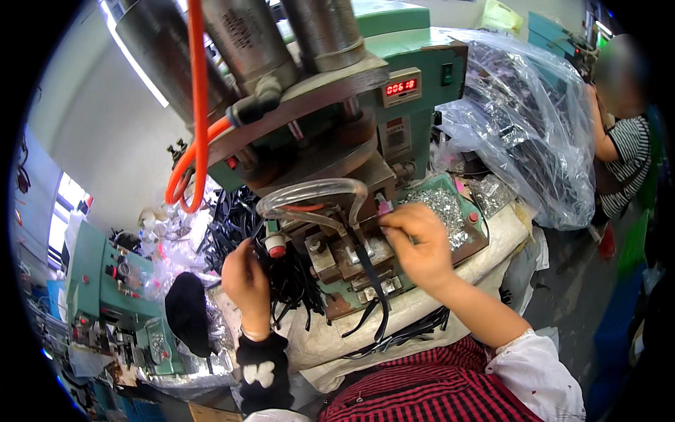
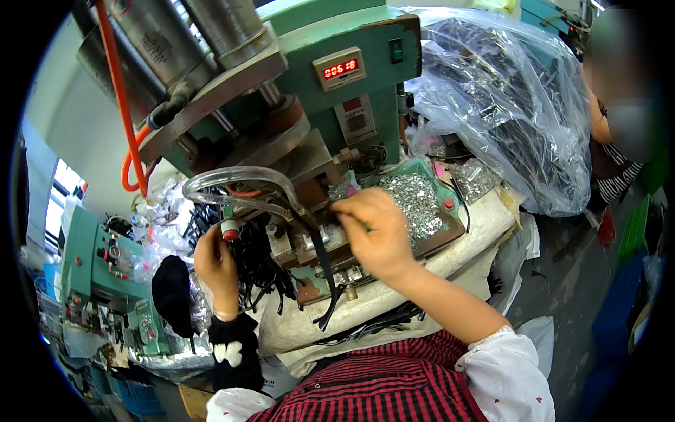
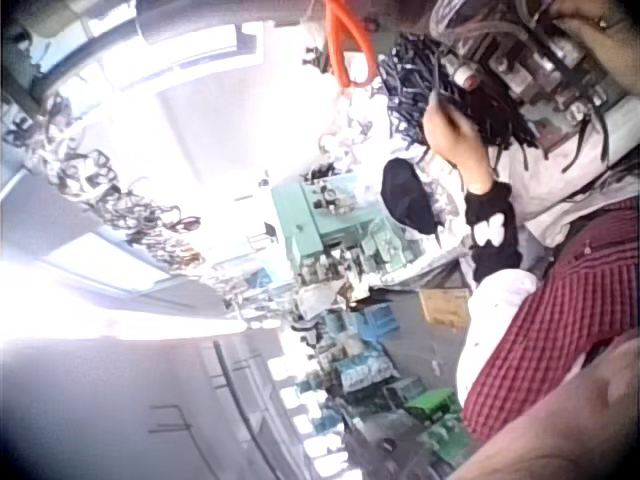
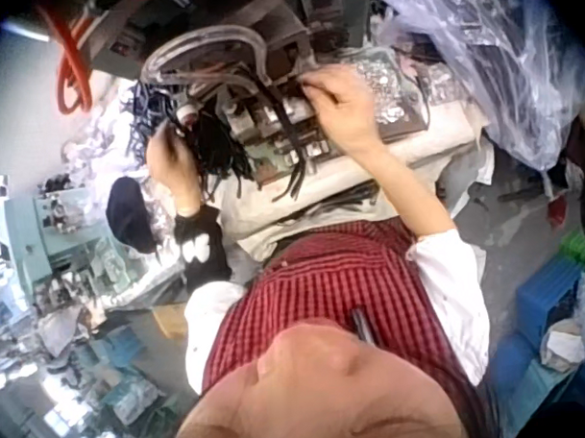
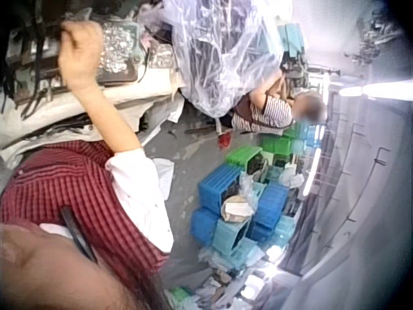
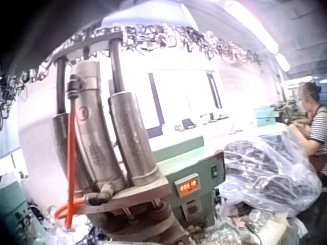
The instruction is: The person repeatedly picks black cords and small metal pieces, inserts them into a press machine, and removes the assembled items. The person places the finished cords into a plastic bag and continues the cycle.
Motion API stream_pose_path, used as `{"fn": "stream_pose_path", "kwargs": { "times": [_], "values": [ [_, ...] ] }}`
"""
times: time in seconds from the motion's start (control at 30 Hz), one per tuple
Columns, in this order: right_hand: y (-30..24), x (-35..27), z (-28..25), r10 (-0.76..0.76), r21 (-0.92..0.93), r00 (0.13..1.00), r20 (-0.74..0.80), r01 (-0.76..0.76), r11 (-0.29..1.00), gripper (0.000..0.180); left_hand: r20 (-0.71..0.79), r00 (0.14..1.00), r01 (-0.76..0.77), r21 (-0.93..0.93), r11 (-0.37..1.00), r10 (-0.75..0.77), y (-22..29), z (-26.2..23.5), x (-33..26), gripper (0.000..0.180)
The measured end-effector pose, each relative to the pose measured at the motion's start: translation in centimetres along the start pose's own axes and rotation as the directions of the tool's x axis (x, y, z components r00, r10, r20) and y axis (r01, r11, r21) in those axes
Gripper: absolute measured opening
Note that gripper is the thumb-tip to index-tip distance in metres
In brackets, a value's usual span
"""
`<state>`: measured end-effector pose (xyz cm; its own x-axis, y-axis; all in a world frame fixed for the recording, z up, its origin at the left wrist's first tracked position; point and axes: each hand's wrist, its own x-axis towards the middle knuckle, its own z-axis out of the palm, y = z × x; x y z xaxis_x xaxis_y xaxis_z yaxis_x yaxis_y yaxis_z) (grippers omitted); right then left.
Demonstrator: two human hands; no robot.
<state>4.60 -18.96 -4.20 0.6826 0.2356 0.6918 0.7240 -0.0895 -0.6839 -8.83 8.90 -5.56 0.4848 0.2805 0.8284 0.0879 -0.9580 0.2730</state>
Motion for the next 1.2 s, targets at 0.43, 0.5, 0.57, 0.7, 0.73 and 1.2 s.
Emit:
{"fn": "stream_pose_path", "kwargs": {
  "times": [0.43, 0.5, 0.57, 0.7, 0.73, 1.2],
  "values": [
    [-5.7, -1.6, 1.6, 0.560, 0.552, 0.792, 0.241, -0.587, 0.593, 0.049, 0.051, 0.956, 0.228, -0.753, 0.618, -0.290, 11.9, -3.5, 4.7, 0.009],
    [-6.4, -2.1, -0.1, 0.311, 0.402, 0.918, 0.245, -0.389, 0.829, 0.054, -0.027, 0.987, 0.088, -0.738, 0.670, -0.159, 11.8, -3.0, 3.0, 0.005],
    [-3.6, -1.5, -2.1, 0.100, 0.048, 0.956, 0.275, -0.117, 0.992, 0.051, -0.059, 0.986, -0.155, -0.677, 0.720, 0.157, 11.6, -2.2, 1.3, 0.013],
    [5.2, -3.9, -5.5, 0.284, -0.769, 0.957, 0.068, -0.131, 0.626, 0.031, -0.006, 0.877, -0.414, -0.519, 0.748, 0.481, 14.0, -0.6, -0.1, 0.023],
    [6.7, -4.6, -5.8, 0.210, -0.775, 0.975, 0.068, -0.081, 0.627, 0.026, 0.018, 0.865, -0.424, -0.507, 0.750, 0.501, 14.7, -0.3, -0.1, 0.024],
    [8.3, -3.1, -3.0, 0.139, -0.823, 0.963, 0.231, 0.117, 0.556, 0.026, 0.009, 0.872, -0.419, -0.503, 0.756, 0.489, 14.0, 1.2, -1.3, 0.025]
  ]
}}
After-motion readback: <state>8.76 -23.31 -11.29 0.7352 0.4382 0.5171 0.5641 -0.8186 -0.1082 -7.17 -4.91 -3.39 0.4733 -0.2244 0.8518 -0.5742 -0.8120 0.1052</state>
